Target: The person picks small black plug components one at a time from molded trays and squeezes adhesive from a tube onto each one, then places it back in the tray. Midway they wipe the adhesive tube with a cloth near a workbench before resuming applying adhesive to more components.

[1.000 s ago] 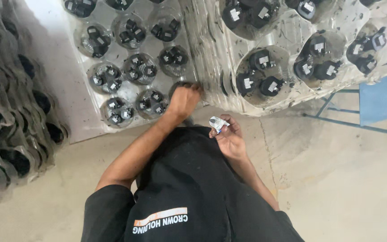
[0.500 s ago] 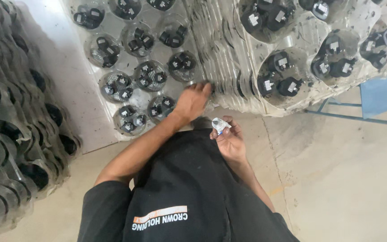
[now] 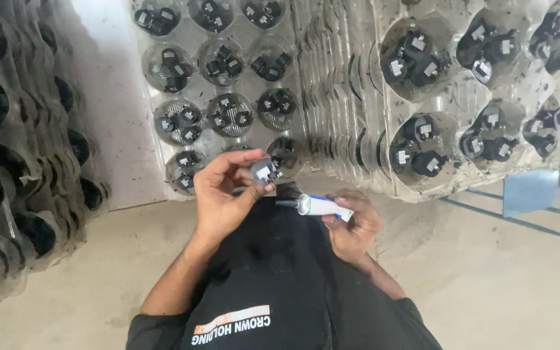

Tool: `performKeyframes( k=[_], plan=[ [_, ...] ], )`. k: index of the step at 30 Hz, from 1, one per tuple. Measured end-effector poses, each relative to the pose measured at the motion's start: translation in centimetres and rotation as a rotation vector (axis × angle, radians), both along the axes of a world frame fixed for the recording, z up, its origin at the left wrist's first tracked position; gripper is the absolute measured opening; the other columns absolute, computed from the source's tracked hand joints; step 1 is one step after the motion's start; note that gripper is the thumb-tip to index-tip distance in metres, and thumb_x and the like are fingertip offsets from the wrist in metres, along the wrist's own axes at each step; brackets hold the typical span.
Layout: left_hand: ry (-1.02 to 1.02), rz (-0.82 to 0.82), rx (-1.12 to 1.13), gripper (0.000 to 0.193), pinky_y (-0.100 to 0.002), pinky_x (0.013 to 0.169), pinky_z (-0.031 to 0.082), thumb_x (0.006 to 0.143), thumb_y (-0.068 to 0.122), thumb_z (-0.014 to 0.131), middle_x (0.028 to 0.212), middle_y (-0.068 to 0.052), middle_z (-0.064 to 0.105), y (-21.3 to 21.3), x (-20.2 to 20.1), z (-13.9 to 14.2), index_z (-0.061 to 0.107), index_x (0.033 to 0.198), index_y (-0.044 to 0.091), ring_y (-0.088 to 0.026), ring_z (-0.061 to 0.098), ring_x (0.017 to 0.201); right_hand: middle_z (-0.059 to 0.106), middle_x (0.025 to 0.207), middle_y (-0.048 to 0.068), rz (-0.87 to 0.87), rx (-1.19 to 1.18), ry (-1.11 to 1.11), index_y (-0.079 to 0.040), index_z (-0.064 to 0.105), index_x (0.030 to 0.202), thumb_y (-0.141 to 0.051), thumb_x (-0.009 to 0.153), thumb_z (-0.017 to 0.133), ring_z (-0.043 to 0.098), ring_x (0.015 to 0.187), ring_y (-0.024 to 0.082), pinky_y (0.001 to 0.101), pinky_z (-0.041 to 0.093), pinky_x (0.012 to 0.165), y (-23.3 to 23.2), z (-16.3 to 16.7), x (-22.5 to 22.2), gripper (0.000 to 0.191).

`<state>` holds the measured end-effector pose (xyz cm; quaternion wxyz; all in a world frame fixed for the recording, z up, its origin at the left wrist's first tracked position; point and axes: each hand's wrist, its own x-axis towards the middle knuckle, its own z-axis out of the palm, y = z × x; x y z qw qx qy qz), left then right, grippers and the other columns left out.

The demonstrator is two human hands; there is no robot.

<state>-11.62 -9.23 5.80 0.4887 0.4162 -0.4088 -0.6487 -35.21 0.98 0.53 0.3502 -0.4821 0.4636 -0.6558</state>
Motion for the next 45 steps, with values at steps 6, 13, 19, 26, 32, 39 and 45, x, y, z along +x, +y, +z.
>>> performKeyframes(
  k=[6, 13, 19, 26, 32, 39, 45],
  plan=[
    [-0.075, 0.069, -0.222, 0.043, -0.032, 0.093, 0.067, 0.082, -0.018, 0.079, 0.129, -0.013, 0.059, 0.9, 0.5, 2.7, 0.07, 0.121, -0.003, -0.017, 0.072, 0.106, 0.073, 0.101, 0.012, -0.091, -0.162, 0.409, -0.006, 0.067, 0.111, -0.007, 0.083, 0.088, 0.074, 0.1, 0.029, 0.0379, 0.062, 0.087, -1.6, 4.5, -0.1, 0.034],
    [-0.016, 0.059, -0.214, 0.039, -0.03, 0.091, 0.066, 0.091, -0.016, 0.073, 0.131, -0.014, 0.062, 1.3, 1.6, 3.3, 0.068, 0.128, -0.005, -0.018, 0.072, 0.104, 0.072, 0.097, 0.012, -0.107, -0.185, 0.417, -0.007, 0.067, 0.106, -0.01, 0.082, 0.088, 0.073, 0.098, 0.029, 0.0381, 0.062, 0.083, -2.8, 6.1, 1.5, 0.031],
    [0.003, 0.068, -0.192, 0.04, -0.03, 0.092, 0.066, 0.091, -0.016, 0.072, 0.13, -0.015, 0.062, 1.6, 2.5, 3.0, 0.066, 0.129, -0.007, -0.019, 0.074, 0.103, 0.071, 0.097, 0.012, -0.152, -0.178, 0.449, -0.006, 0.067, 0.103, -0.008, 0.084, 0.087, 0.072, 0.097, 0.029, 0.0388, 0.063, 0.082, -2.7, 6.1, 3.0, 0.027],
    [-0.037, 0.032, -0.205, 0.042, -0.03, 0.094, 0.066, 0.089, -0.019, 0.072, 0.131, -0.014, 0.061, 1.5, 3.4, 3.1, 0.066, 0.129, -0.006, -0.019, 0.073, 0.105, 0.071, 0.094, 0.012, -0.171, -0.208, 0.53, -0.005, 0.066, 0.1, -0.006, 0.082, 0.085, 0.072, 0.093, 0.028, 0.0411, 0.063, 0.083, -2.7, 6.1, 4.3, 0.027],
    [-0.034, -0.013, -0.167, 0.044, -0.029, 0.094, 0.065, 0.087, -0.021, 0.069, 0.131, -0.014, 0.06, 1.4, 3.9, 2.8, 0.066, 0.129, -0.007, -0.018, 0.074, 0.106, 0.069, 0.096, 0.011, -0.197, -0.324, 0.64, -0.004, 0.063, 0.099, -0.003, 0.083, 0.086, 0.07, 0.09, 0.027, 0.0419, 0.065, 0.079, -3.1, 6.6, 4.7, 0.028],
    [0.044, -0.01, -0.116, 0.045, -0.024, 0.091, 0.062, 0.089, -0.022, 0.069, 0.129, -0.012, 0.06, 1.5, 4.0, 2.2, 0.064, 0.132, -0.007, -0.016, 0.073, 0.103, 0.067, 0.094, 0.009, -0.216, -0.32, 0.657, -0.005, 0.063, 0.098, -0.001, 0.081, 0.085, 0.066, 0.089, 0.024, 0.0397, 0.065, 0.077, -3.0, 7.0, 5.6, 0.028],
    [0.039, 0.014, -0.129, 0.045, -0.022, 0.09, 0.06, 0.09, -0.021, 0.07, 0.128, -0.011, 0.06, 1.5, 4.4, 2.1, 0.064, 0.132, -0.007, -0.015, 0.073, 0.102, 0.066, 0.093, 0.008, -0.231, -0.294, 0.661, -0.007, 0.063, 0.098, 0.002, 0.08, 0.085, 0.065, 0.088, 0.023, 0.039, 0.064, 0.078, -2.9, 7.1, 6.3, 0.029]
  ],
)
